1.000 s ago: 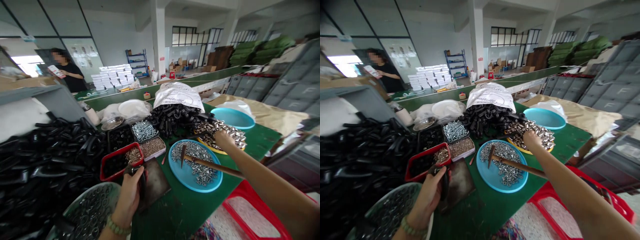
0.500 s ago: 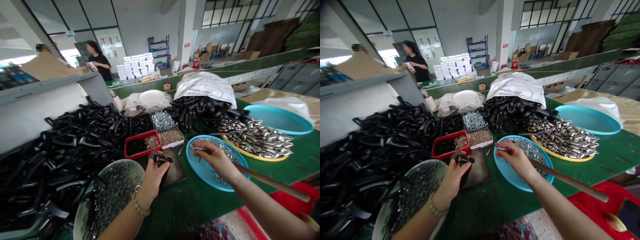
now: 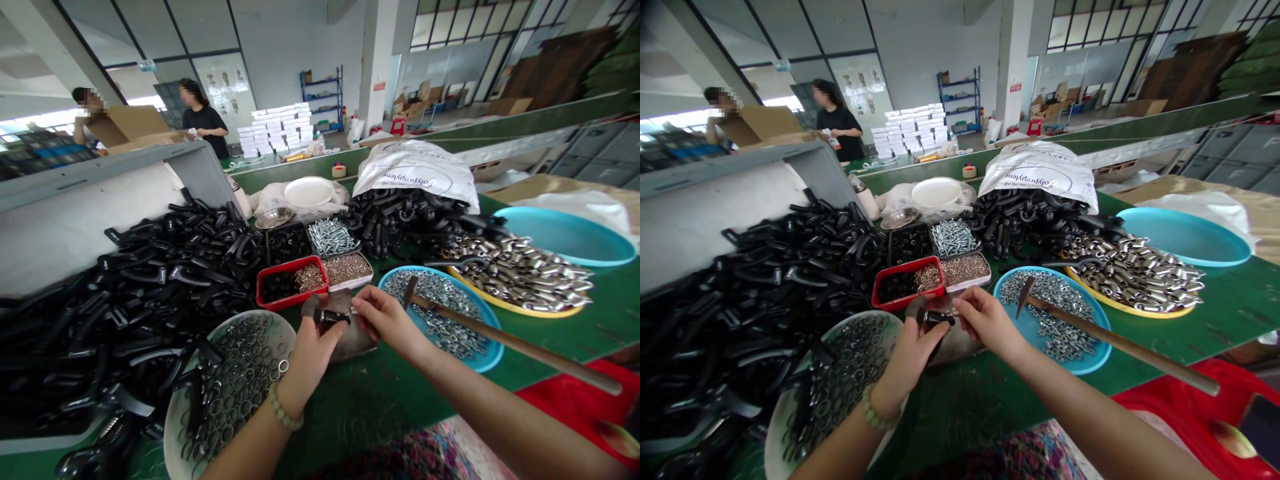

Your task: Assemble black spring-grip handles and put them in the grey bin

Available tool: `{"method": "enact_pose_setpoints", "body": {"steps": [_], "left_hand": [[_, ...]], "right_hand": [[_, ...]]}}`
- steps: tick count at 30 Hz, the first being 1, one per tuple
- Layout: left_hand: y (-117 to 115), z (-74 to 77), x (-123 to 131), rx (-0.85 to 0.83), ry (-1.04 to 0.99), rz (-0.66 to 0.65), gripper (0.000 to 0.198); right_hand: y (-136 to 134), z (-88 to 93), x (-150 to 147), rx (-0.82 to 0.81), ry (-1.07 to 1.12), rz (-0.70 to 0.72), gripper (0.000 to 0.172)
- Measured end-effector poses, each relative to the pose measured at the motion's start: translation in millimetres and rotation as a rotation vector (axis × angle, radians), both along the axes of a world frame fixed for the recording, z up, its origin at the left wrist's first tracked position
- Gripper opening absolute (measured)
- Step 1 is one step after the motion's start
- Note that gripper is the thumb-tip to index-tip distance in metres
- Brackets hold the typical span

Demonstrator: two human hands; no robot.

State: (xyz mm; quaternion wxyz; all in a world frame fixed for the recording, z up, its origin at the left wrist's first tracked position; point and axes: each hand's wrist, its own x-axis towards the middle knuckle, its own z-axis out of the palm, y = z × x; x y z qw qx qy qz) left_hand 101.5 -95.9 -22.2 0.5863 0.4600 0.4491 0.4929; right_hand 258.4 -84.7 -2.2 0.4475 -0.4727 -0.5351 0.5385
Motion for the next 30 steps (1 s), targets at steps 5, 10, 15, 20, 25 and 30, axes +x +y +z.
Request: {"method": "enact_pose_setpoints", "body": {"steps": [5, 10, 15, 20, 25, 30], "left_hand": [[1, -4.8, -3, 0.205, 0.269, 0.044, 0.068], [1, -4.1, -5, 0.253, 0.366, 0.009, 0.058], [5, -5.5, -5, 0.234, 0.329, 0.021, 0.057], [10, -6.2, -8, 0.245, 0.295, -0.023, 0.056], [11, -11.1, -12, 0.215, 0.303, -0.047, 0.038], [20, 0.8, -8, 0.183, 0.421, -0.193, 0.024]], "right_hand": [[5, -3.9, -10, -0.033, -0.035, 0.045, 0.037], [5, -5.4, -8, 0.006, -0.077, 0.048, 0.031], [3, -1.2, 1, 0.257, -0.191, 0.103, 0.018], [4, -3.9, 7, 0.375, -0.222, 0.147, 0.014], [7, -0.3, 19, 0.544, -0.280, 0.218, 0.012], [5, 25.0, 27, 0.629, -0.509, 0.397, 0.016]]}}
